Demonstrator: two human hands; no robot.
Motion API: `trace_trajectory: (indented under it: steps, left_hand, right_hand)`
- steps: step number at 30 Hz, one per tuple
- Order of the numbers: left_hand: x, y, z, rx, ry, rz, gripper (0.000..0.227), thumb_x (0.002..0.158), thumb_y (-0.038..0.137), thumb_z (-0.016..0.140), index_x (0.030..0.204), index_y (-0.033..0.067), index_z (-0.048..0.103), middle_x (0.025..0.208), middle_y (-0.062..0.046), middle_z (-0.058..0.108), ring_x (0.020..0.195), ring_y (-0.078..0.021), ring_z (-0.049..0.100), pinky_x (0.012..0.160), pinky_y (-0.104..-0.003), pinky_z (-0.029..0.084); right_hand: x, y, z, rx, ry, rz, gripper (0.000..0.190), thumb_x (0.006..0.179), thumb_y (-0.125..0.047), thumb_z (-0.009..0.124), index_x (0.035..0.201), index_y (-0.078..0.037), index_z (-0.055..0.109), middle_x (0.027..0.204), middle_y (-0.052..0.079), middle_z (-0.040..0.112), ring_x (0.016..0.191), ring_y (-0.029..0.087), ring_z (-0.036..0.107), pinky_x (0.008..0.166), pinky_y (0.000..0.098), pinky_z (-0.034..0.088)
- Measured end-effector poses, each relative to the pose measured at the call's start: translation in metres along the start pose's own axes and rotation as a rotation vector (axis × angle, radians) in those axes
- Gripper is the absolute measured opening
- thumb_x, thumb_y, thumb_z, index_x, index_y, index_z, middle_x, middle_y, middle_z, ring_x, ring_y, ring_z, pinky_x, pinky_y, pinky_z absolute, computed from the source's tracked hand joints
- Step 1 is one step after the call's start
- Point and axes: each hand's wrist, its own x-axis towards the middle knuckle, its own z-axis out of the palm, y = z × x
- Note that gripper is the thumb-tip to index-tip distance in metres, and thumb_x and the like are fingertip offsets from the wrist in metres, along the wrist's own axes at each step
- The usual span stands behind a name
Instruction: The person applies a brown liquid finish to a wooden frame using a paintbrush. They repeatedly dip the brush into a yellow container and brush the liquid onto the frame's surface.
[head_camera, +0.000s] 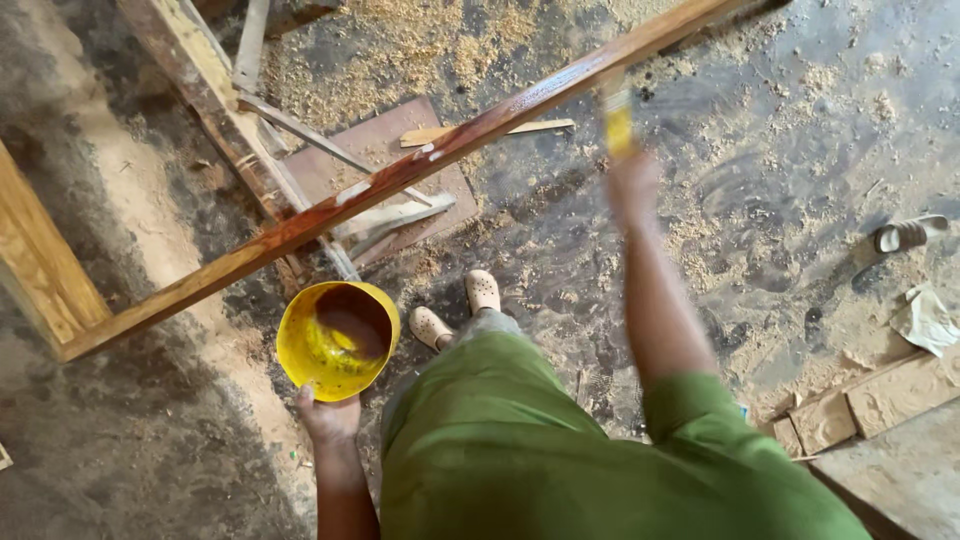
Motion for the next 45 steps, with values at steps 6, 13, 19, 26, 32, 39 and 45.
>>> trace_trajectory:
  steps: [6, 13, 19, 26, 32, 39, 45]
  left_hand:
    - [0.001, 0.0, -0.009, -0.047, 0.055, -0.025, 0.083, 0.085, 0.044, 0.072, 0.157, 0.0166, 0.04, 0.154, -0.004, 0.048, 0.141, -0.0271, 0.046, 0.119, -0.051, 0.038]
    - [-0.004, 0.002, -0.063, -0.109, 0.075, -0.026, 0.081, 0.084, 0.045, 0.071, 0.154, 0.0111, 0.046, 0.15, -0.009, 0.054, 0.135, -0.03, 0.052, 0.113, -0.052, 0.042]
    - [-0.005, 0.0, -0.135, -0.205, 0.137, 0.049, 0.075, 0.089, 0.044, 0.07, 0.153, 0.0112, 0.047, 0.147, -0.009, 0.054, 0.136, -0.029, 0.051, 0.12, -0.051, 0.038]
    - [-0.006, 0.049, -0.251, -0.238, 0.091, -0.006, 0.067, 0.093, 0.038, 0.068, 0.151, 0.0093, 0.049, 0.145, -0.007, 0.057, 0.135, -0.0269, 0.052, 0.119, -0.049, 0.038]
    - [-0.013, 0.158, -0.299, -0.063, -0.02, -0.033, 0.073, 0.088, 0.031, 0.071, 0.153, 0.0121, 0.043, 0.146, -0.007, 0.054, 0.135, -0.0266, 0.052, 0.118, -0.048, 0.04]
    - [-0.02, 0.23, -0.303, -0.009, -0.01, -0.012, 0.09, 0.082, 0.035, 0.076, 0.159, 0.0123, 0.034, 0.154, -0.008, 0.046, 0.142, -0.0271, 0.047, 0.121, -0.047, 0.039]
    - [-0.005, 0.213, -0.33, -0.111, 0.054, -0.086, 0.087, 0.083, 0.038, 0.076, 0.157, 0.0112, 0.038, 0.151, -0.008, 0.049, 0.139, -0.0287, 0.048, 0.119, -0.05, 0.041]
  right_hand:
    - [0.094, -0.021, -0.061, -0.074, 0.255, -0.133, 0.017, 0.091, -0.014, 0.071, 0.103, -0.007, 0.08, 0.095, 0.019, 0.076, 0.081, 0.03, 0.071, 0.07, 0.0411, 0.057]
    - [-0.08, -0.171, -0.005, -0.334, -0.166, -0.274, 0.02, 0.091, -0.02, 0.065, 0.102, -0.007, 0.075, 0.093, 0.014, 0.075, 0.082, 0.027, 0.074, 0.069, 0.0393, 0.059]
    - [-0.195, -0.256, 0.04, -0.133, -0.232, -0.326, 0.022, 0.091, -0.014, 0.06, 0.106, -0.006, 0.073, 0.095, 0.021, 0.074, 0.09, 0.04, 0.071, 0.08, 0.0514, 0.056]
    - [-0.33, -0.311, 0.157, 0.024, -0.153, -0.468, 0.02, 0.099, -0.017, 0.056, 0.105, -0.002, 0.068, 0.091, 0.022, 0.072, 0.082, 0.039, 0.072, 0.074, 0.0495, 0.059]
    - [-0.478, -0.406, 0.228, 0.244, -0.309, -0.597, 0.029, 0.09, -0.015, 0.062, 0.115, -0.001, 0.068, 0.086, 0.024, 0.071, 0.076, 0.043, 0.07, 0.068, 0.0526, 0.057]
    - [-0.465, -0.405, 0.224, 0.183, -0.633, -0.356, 0.041, 0.092, -0.025, 0.066, 0.132, -0.017, 0.064, 0.09, 0.012, 0.076, 0.068, 0.026, 0.07, 0.062, 0.0428, 0.059]
    - [-0.305, -0.272, 0.152, 0.195, -0.242, -0.291, 0.039, 0.088, -0.018, 0.073, 0.126, -0.014, 0.073, 0.103, 0.014, 0.077, 0.087, 0.023, 0.074, 0.078, 0.0397, 0.057]
